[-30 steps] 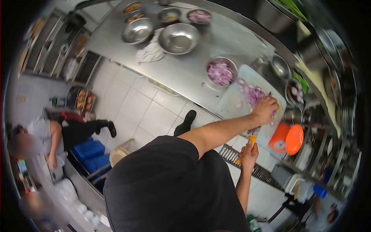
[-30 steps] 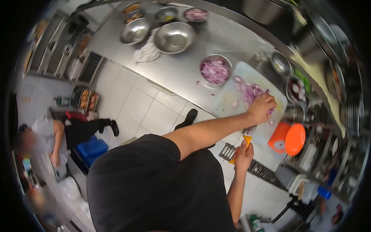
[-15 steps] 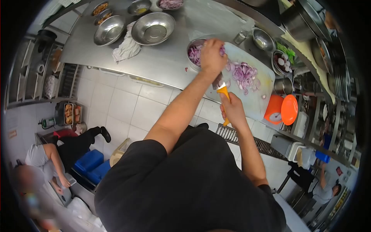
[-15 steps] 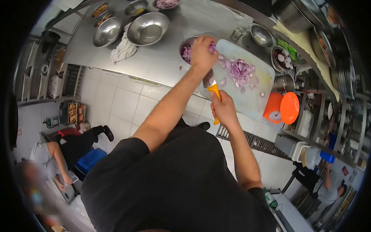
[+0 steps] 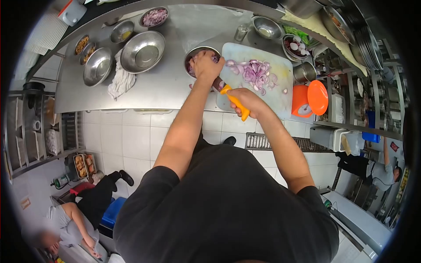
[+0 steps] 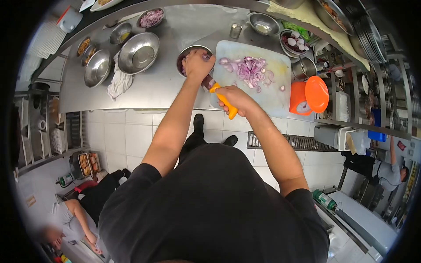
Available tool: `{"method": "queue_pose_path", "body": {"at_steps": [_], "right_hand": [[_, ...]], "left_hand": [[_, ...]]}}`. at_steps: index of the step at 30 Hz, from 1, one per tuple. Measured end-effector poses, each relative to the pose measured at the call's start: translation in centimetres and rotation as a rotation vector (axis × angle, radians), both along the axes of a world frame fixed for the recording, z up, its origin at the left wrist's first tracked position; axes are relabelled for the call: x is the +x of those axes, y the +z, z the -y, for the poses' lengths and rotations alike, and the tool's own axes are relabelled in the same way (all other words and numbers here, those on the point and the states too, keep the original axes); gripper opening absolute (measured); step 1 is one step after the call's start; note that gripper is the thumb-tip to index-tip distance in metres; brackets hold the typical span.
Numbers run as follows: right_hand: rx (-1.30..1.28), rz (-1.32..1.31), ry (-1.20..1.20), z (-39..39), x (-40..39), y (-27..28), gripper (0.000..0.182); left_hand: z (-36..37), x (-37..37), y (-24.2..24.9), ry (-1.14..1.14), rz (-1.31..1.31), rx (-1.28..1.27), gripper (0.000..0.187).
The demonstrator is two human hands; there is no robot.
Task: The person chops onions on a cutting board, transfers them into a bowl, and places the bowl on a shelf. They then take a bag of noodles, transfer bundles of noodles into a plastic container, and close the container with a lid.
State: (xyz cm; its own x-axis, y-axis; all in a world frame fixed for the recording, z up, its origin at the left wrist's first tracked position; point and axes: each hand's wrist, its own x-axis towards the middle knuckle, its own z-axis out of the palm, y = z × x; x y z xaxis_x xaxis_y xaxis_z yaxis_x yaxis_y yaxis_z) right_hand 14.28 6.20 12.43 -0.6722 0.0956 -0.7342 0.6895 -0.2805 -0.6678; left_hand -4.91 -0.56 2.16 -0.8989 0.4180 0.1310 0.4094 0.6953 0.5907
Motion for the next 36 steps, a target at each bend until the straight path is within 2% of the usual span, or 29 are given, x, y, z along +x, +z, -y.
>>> {"method": "queue_pose_path", "body": {"at_steps": [8,9,15,18,22,26,27,30,31,34,36], "right_hand": [[0.014,-0.055,0.010,0.0,1.2,0.6,0.032],[0.022,-0.059,0.022,-0.1,1.7,0.7,0.032],[0.045,-0.019,0.037,-1.1,10.4,3.8,0.035],[0.071,0.028,-0.026,-1.2,15.7,4.8,0.035],[0.153,-0.070,-0.287,-0.9,21.8,2.6,0.028],[0.812,0.044,-0.440,-0.9,25.8,-3.1,0.030],[1.080,0.076,-0.382,-1.4,26.8,-5.1,0.031],[1.222,0.233,-0.422,-2.5,27.0,-7.0,0.030],[1.241,0.308,-0.382,-3.1,26.9,-7.4,0.030],[1.264,0.414,-0.369,-4.5,26.0,-9.1,0.031],[1.287,0.420,-0.356,-5.1,25.2,-10.1,0.032]], "left_hand": [[-0.2,-0.5,-0.3,-0.124,-0.175,-0.067,0.047],[-0.2,-0.8,-0.4,-0.126,-0.261,-0.089,0.045],[-0.5,-2.2,-1.5,-0.133,-0.259,-0.189,0.046],[-0.8,-2.3,-1.8,-0.131,-0.297,-0.212,0.048],[-0.7,-2.0,-1.4,-0.133,-0.286,-0.198,0.042],[-0.8,0.9,1.9,-0.123,-0.430,0.011,0.025],[-1.3,1.4,1.7,-0.128,-0.492,0.101,0.023],[-2.9,4.2,2.0,-0.446,-0.382,0.329,0.029],[-3.6,5.3,1.5,-0.502,-0.325,0.307,0.038],[-5.6,7.1,-1.6,-0.451,-0.238,0.198,0.055],[-6.4,5.9,-5.5,-0.408,-0.296,0.082,0.068]]}}
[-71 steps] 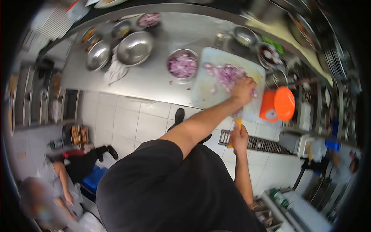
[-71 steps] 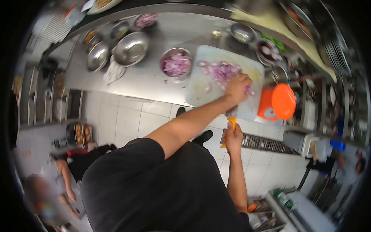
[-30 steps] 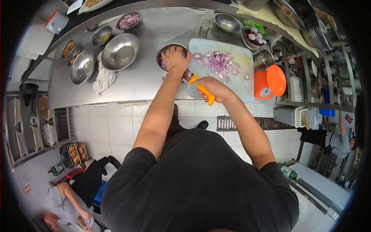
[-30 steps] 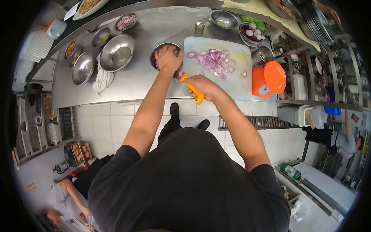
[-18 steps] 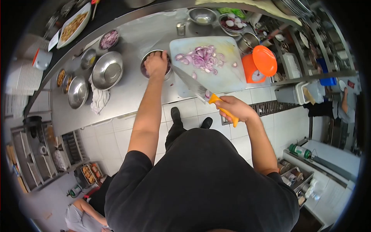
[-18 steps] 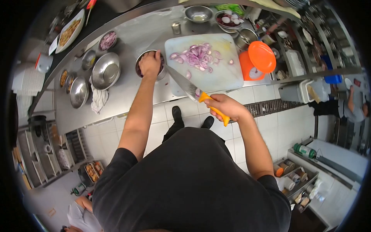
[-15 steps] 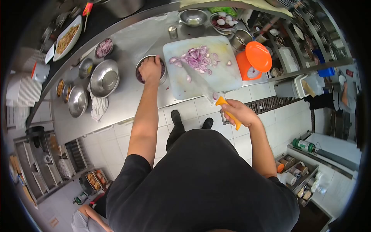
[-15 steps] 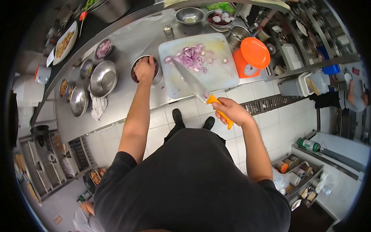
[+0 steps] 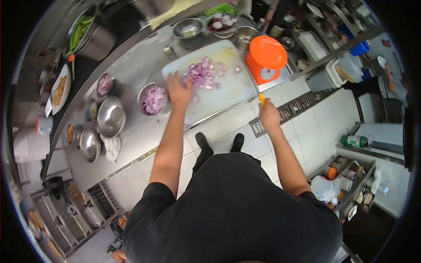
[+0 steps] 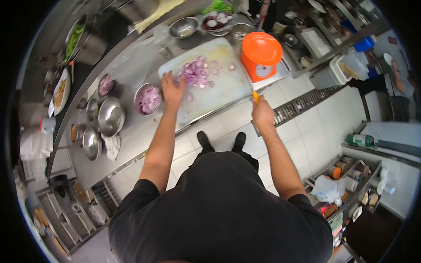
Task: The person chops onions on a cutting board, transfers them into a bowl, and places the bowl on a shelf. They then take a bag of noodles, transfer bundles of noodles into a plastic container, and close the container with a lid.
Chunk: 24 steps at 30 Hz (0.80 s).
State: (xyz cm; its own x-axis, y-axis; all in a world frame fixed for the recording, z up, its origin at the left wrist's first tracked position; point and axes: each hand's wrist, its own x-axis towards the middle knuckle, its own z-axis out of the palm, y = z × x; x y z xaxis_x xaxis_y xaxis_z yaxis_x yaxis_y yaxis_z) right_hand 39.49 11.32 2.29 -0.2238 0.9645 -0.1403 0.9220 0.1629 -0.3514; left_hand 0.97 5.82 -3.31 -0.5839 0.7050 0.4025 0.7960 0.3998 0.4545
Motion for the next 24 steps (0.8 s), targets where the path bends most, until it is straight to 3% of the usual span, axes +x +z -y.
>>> {"method": "queue_pose_path", "body": {"at_steps": [4,7,13,17,20,24], "right_hand": [[-0.027,0.046,0.068,0.3,-1.2,-0.1,0.035],[-0.093,0.022,0.112,1.9,-3.7,-0.2,0.035],[-0.122,-0.134,0.198,5.5,-5.7,-0.6,0.032],[-0.359,-0.400,0.084,5.8,-4.2,-2.0,0.037],[-0.708,-0.622,-0.089,6.6,-3.7,-1.3,0.037],[-0.754,-0.693,-0.062,7.1,-4.8,-2.5,0.037]], "left_hand": [[-2.1,0.1,-1.1,0.058,0.121,-0.079,0.080],[-0.9,-1.9,-2.0,0.102,0.018,-0.032,0.071],[-4.0,5.4,-1.5,-0.135,0.177,0.184,0.064],[-3.5,6.3,-0.8,-0.099,0.336,0.196,0.080],[-2.8,6.4,-0.1,-0.167,0.368,0.208,0.086],[-3.5,7.9,1.1,-0.150,0.140,0.031,0.089]]}}
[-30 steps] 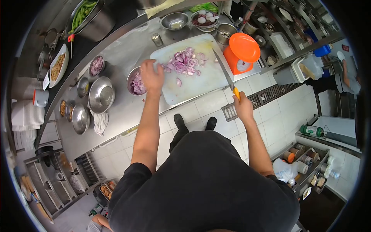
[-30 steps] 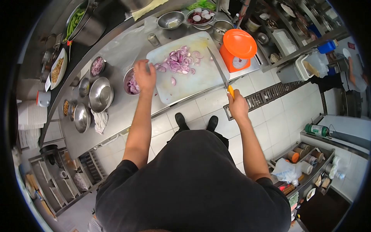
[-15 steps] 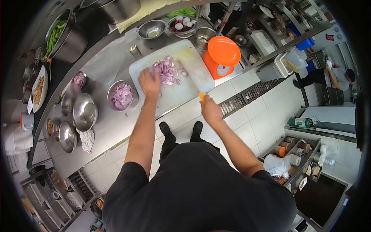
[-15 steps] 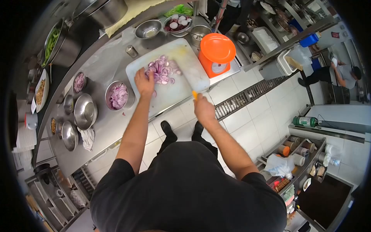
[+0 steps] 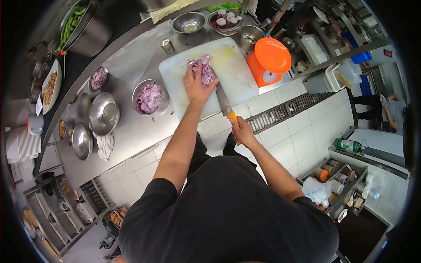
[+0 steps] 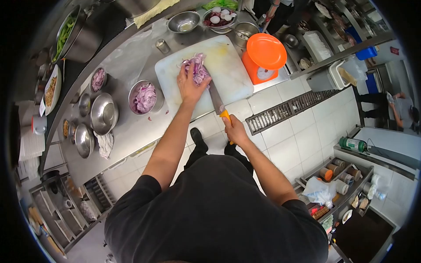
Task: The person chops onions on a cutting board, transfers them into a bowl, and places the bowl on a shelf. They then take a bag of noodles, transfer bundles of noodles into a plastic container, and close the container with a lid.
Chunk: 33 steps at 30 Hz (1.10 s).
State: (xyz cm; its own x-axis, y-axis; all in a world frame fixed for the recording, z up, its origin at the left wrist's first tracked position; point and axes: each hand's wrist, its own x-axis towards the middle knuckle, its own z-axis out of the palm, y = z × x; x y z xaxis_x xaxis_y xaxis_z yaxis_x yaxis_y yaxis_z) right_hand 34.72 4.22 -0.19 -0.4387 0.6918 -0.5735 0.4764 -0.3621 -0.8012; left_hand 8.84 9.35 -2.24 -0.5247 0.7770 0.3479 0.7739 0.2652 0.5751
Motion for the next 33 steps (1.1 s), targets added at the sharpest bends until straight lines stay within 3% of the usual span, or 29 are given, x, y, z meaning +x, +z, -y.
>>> {"method": "queue_pose_path", "body": {"at_steps": [5,15,20,33], "right_hand": [[-0.004,-0.040,0.029,0.3,-2.6,0.0,0.036],[-0.069,-0.148,0.123,1.3,-4.6,-1.5,0.034],[-0.117,-0.189,0.102,1.7,-4.4,0.0,0.033],[0.049,-0.090,0.208,1.9,-4.5,8.2,0.031]], "left_hand": [[-1.0,0.1,-1.2,0.009,-0.045,0.005,0.077],[-0.9,-0.8,-3.4,0.100,0.154,0.193,0.038],[-0.9,-0.7,-3.7,0.120,0.244,0.288,0.031],[1.0,-1.3,5.4,0.214,0.283,0.444,0.030]]}}
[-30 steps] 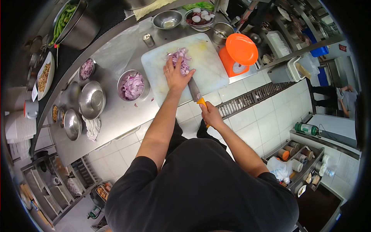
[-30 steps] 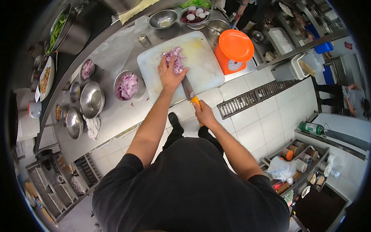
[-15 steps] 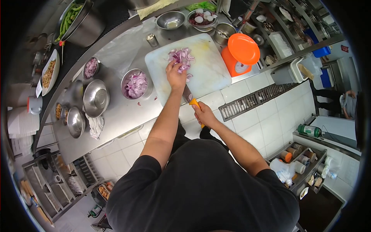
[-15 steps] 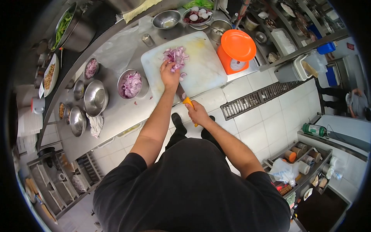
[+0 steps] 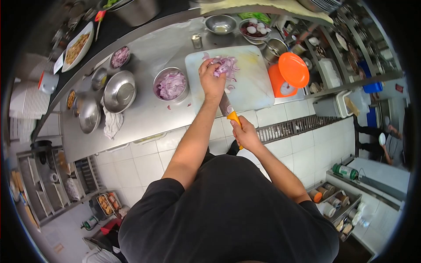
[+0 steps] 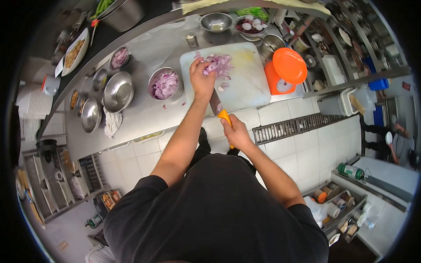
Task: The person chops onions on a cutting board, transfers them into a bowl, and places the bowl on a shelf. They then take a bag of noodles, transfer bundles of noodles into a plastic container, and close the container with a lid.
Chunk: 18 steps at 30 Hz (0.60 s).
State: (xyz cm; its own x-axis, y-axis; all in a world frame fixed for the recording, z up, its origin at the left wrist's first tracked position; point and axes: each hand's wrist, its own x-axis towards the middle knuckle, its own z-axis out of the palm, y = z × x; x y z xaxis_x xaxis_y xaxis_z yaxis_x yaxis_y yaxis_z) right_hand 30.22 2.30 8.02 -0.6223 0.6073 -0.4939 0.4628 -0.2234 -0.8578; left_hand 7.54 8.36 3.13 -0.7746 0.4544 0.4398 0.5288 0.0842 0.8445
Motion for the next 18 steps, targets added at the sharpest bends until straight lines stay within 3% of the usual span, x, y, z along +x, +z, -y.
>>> {"method": "queue_pose_path", "body": {"at_steps": [8,12,18], "right_hand": [[0.037,0.039,0.304,0.8,-5.3,4.4,0.033],[-0.017,0.097,0.432,0.6,-9.6,5.1,0.033],[-0.203,0.114,0.458,-1.4,-13.3,5.4,0.033]], "left_hand": [[7.1,-6.3,1.5,0.252,0.055,0.033,0.021],[9.6,-11.0,-3.1,0.422,-0.018,-0.134,0.024],[9.7,-12.8,-2.6,0.458,0.048,-0.390,0.028]]}}
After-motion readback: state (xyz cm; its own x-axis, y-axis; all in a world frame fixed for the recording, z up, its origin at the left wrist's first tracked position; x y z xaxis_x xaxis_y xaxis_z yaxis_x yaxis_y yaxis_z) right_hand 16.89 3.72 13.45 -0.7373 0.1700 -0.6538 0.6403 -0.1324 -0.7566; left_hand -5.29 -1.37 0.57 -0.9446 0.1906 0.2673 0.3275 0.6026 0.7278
